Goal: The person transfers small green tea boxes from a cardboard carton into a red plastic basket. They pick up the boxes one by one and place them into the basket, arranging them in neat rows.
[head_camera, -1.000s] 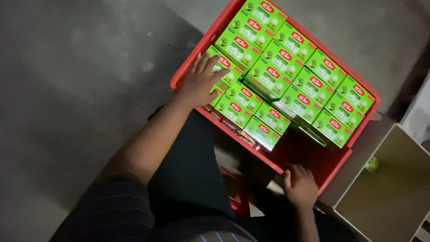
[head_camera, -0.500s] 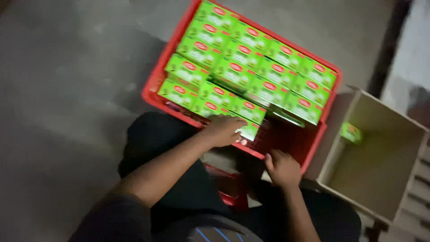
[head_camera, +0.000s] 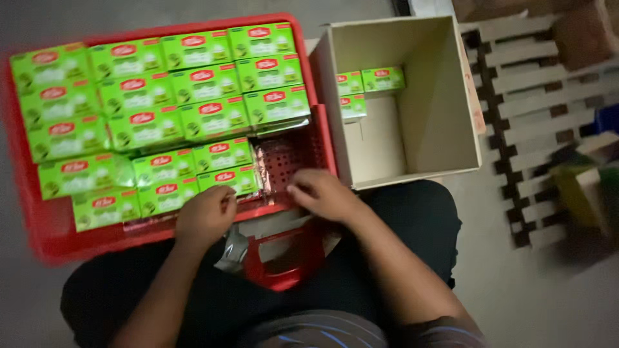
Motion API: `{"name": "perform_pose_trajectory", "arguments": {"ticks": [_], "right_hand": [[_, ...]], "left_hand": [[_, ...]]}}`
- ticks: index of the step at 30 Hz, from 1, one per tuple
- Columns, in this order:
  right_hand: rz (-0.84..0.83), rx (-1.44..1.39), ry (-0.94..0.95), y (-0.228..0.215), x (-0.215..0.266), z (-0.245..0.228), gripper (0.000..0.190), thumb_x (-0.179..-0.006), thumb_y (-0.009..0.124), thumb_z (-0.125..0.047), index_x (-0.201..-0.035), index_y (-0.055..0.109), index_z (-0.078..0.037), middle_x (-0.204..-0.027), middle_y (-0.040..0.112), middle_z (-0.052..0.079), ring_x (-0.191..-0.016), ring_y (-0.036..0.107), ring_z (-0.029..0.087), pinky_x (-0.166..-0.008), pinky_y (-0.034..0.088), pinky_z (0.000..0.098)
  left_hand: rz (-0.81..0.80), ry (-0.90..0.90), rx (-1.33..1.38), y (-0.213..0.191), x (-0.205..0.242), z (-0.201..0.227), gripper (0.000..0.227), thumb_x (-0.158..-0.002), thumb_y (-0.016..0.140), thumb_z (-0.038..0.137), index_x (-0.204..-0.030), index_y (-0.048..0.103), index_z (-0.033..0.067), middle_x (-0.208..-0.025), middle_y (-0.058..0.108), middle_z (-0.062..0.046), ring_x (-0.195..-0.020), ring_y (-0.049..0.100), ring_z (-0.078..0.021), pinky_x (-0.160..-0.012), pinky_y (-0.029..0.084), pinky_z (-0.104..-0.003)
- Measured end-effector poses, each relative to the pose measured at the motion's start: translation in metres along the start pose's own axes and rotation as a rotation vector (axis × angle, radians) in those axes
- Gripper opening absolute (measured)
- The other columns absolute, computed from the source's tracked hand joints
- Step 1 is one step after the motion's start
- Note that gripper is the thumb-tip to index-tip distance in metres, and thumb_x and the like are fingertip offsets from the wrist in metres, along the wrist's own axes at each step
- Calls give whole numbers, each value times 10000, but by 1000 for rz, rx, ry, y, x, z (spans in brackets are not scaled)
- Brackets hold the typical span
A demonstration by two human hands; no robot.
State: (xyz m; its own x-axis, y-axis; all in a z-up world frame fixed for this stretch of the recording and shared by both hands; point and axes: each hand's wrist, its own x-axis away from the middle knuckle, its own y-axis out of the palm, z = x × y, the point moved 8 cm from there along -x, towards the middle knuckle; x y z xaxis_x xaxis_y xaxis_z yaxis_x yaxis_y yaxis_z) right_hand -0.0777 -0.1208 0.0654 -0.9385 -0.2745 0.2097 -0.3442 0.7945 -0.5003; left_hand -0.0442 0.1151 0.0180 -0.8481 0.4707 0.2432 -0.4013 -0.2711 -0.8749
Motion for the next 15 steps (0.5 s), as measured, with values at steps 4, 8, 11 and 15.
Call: {"name": "perform_pose_trajectory", "arguments": {"ticks": [4, 8, 11, 15], "right_hand": [[500, -148, -155, -108, -1, 16, 131, -1000, 656, -152, -948, 732, -60, -828, 732, 147, -850, 739, 323, -794, 572, 416], [697, 78, -12, -202, -25, 61, 121, -992, 656, -132, -1054, 691, -33, -892, 734, 181, -868, 741, 376, -775, 595, 450], [361, 309, 471, -218, -64, 127, 425, -945, 587, -315, -1290, 537, -72, -1205, 671, 167, -1033, 636, 366, -789, 477, 516], [42, 418, 664, -198, -92, 226, 735, -914, 678, -295, -1512, 318, -64, -1470, 514, 225, -1278, 533, 434, -934, 468, 556]], "left_hand": [[-28, -134, 30, 3, -4, -8, 215, -974, 575, 357, -1004, 744, 228, -904, 727, -94, -944, 732, -342, -834, 599, -483], [0, -236, -43, 2, -6, -15, 244, -996, 530, 384, -874, 707, 267, -823, 675, -79, -905, 717, -327, -809, 593, -477], [-134, -337, 65, -15, -15, 3, 303, -954, 491, 290, -739, 634, 131, -718, 657, -160, -740, 627, -394, -671, 391, -509], [-262, -504, 64, -4, -12, -13, 282, -975, 503, 367, -889, 723, 214, -917, 785, -75, -938, 718, -338, -774, 493, -466]]}}
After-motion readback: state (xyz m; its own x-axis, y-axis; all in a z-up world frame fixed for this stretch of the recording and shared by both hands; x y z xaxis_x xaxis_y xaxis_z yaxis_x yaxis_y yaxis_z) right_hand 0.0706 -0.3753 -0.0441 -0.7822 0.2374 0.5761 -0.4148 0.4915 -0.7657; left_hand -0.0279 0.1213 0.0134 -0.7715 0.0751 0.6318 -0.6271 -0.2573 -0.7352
